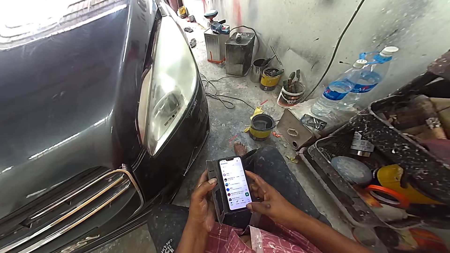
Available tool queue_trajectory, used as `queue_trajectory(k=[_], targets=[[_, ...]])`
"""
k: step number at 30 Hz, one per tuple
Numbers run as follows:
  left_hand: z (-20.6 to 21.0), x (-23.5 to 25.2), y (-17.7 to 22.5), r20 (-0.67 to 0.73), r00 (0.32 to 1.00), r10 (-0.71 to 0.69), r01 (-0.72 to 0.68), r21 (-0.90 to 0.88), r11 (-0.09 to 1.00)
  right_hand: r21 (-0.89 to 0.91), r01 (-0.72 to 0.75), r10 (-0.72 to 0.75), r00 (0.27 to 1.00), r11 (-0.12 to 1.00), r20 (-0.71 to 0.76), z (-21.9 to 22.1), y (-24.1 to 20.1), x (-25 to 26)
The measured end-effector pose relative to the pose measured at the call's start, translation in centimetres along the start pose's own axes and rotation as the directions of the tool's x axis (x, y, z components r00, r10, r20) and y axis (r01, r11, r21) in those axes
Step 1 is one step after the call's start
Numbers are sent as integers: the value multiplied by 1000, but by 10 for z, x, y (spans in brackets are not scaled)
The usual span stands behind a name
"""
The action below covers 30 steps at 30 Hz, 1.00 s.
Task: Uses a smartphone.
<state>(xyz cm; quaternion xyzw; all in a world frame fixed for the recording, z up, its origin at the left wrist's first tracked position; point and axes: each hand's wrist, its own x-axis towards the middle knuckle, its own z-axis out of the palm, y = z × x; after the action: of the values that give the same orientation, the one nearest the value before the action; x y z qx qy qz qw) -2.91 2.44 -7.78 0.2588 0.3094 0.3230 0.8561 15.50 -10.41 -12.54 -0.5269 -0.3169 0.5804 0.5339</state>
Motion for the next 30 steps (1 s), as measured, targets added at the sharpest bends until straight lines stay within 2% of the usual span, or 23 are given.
queue_trajectory(k=[15, 21, 26, 30], targets=[[9, 0, 2, -6, 1000, -3, 3, 6, 1000, -68, 83, -86, 995, 994, -42, 0, -7, 0], [23, -2, -3, 26, 999, 25, -23, -48, 999, -172, 175, -205, 963, 969, -177, 6, -14, -3], [40, -4, -11, 79, 996, 32, -28, -49, 998, -250, 150, -232, 910, 957, -343, 6, -18, -5], [43, -3, -15, 111, 993, 29, -22, -63, 998, -315, 150, -276, 870, 937, -408, 2, -15, -6]])
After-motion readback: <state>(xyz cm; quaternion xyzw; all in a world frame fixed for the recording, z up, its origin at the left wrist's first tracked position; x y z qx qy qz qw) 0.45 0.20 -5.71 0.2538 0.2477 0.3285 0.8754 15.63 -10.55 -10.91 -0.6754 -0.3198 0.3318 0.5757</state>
